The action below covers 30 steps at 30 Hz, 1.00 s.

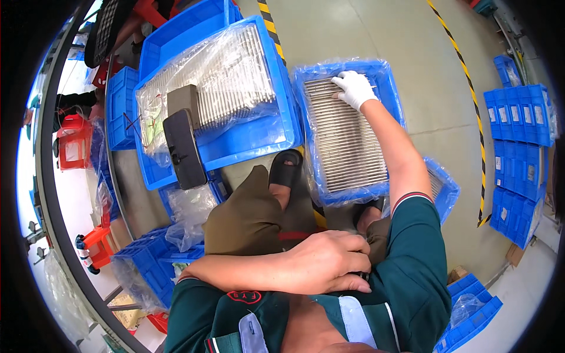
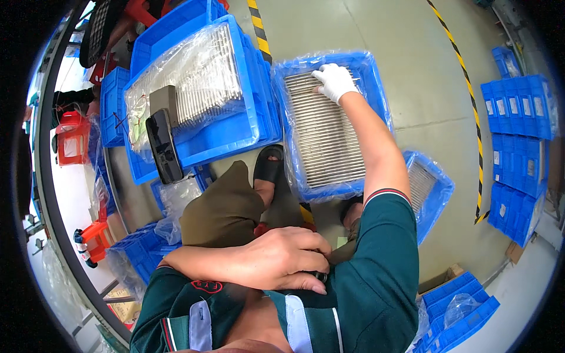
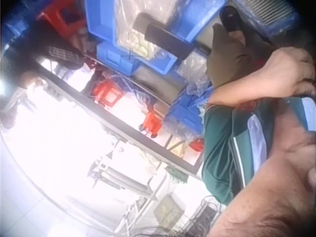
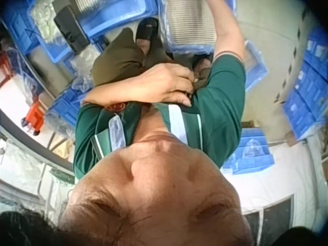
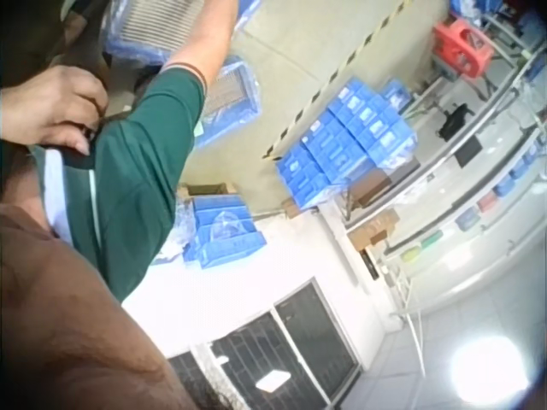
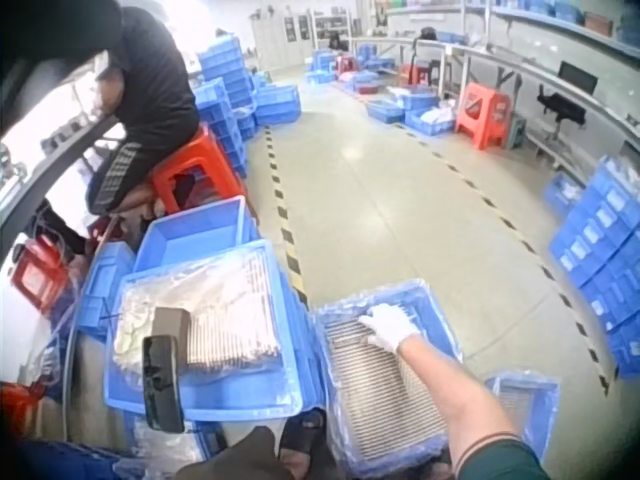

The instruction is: The person sits on the floor and repeatedly picks up bundles of thin metal rods from a blue crate. They separate the rods into smaller groups, inspect them, and place them back into the crate. The process is repetitive and involves handling the rods with gloved hands.

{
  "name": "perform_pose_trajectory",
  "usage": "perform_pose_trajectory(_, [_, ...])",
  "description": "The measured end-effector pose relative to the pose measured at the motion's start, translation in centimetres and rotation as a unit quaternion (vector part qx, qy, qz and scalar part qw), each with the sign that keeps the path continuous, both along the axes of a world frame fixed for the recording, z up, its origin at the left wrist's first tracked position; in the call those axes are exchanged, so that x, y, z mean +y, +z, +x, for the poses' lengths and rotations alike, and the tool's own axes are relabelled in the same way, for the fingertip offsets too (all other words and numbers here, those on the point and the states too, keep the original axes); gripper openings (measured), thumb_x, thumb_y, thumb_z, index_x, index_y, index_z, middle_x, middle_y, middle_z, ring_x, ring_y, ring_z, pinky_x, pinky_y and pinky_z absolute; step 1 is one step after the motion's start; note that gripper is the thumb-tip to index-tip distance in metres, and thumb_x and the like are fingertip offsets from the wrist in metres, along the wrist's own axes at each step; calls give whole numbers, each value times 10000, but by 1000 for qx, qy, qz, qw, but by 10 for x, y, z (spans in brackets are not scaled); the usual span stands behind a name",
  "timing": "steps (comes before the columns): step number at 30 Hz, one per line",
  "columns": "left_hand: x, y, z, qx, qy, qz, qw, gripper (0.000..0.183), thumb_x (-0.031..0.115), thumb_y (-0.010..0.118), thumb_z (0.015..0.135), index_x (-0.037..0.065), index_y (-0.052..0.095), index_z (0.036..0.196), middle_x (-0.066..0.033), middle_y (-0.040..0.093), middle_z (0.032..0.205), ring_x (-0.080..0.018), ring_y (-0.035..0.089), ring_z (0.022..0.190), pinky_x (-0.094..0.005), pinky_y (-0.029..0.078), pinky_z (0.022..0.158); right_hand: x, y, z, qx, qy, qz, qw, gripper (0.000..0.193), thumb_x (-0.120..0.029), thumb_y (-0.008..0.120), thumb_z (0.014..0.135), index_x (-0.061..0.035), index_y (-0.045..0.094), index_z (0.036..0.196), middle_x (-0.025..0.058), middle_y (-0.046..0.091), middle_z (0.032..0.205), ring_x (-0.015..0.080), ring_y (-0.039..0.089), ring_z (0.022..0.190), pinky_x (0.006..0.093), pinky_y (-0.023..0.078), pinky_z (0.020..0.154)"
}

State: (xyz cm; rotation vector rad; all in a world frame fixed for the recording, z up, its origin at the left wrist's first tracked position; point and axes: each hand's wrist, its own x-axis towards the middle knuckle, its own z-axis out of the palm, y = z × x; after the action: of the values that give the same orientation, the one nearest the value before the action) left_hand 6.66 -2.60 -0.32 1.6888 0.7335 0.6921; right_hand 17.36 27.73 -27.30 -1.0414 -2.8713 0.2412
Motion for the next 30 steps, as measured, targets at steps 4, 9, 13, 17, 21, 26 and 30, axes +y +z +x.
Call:
perform_pose_trajectory(4, [-2,2,-1,-10,6,1,1000,313,344,679,788,52,609,873,-90,559,946,-284,573,815,-384,470,709,-6,-4,-2,-12,-5,38,999,225,-253,677,732,-137,638,922,78,609,932,269,576,935,406,483,775])
perform_pose_trajectory(9, [-3,3,-4,-1,8,5,1000,307,333,688,782,51,610,875,-87,566,940,-283,579,826,-381,475,721,-15,-20,-5,13,7,71,997,69,-90,575,747,-121,617,792,98,606,830,280,593,849,414,482,722])
perform_pose_trajectory(13, [-5,4,-4,-1,15,9,1000,303,326,694,778,50,610,873,-86,569,940,-280,583,835,-376,480,727,-27,-9,-4,-8,22,75,997,99,-85,544,767,-128,621,812,96,607,833,277,595,856,415,477,718])
perform_pose_trajectory(17, [-5,5,-4,5,2,9,1000,304,328,695,777,51,612,872,-86,571,938,-281,584,830,-373,480,725,-40,-11,-5,-28,-2,71,997,102,-114,526,787,-134,625,801,96,606,846,270,593,856,407,479,721])
perform_pose_trajectory(21, [-6,5,-4,12,1,13,1000,303,332,695,777,53,617,867,-82,576,939,-280,588,826,-371,481,718,-43,-16,-5,20,-15,75,997,91,-139,547,775,-121,628,810,118,616,817,297,606,813,421,487,713])
perform_pose_trajectory(26, [-6,9,-6,16,12,8,1000,299,334,696,779,56,621,861,-73,581,942,-276,593,812,-373,483,714,-17,-28,30,218,-355,-22,909,347,-266,622,796,-47,617,1064,192,622,1044,344,582,1008,407,458,875])
perform_pose_trajectory(30, [-6,9,-6,6,2,6,1000,298,330,697,779,54,621,862,-74,581,939,-278,592,807,-373,483,714,26,-74,71,311,-463,-258,789,598,-364,544,874,37,443,1304,221,519,1280,328,491,1204,356,374,1002])
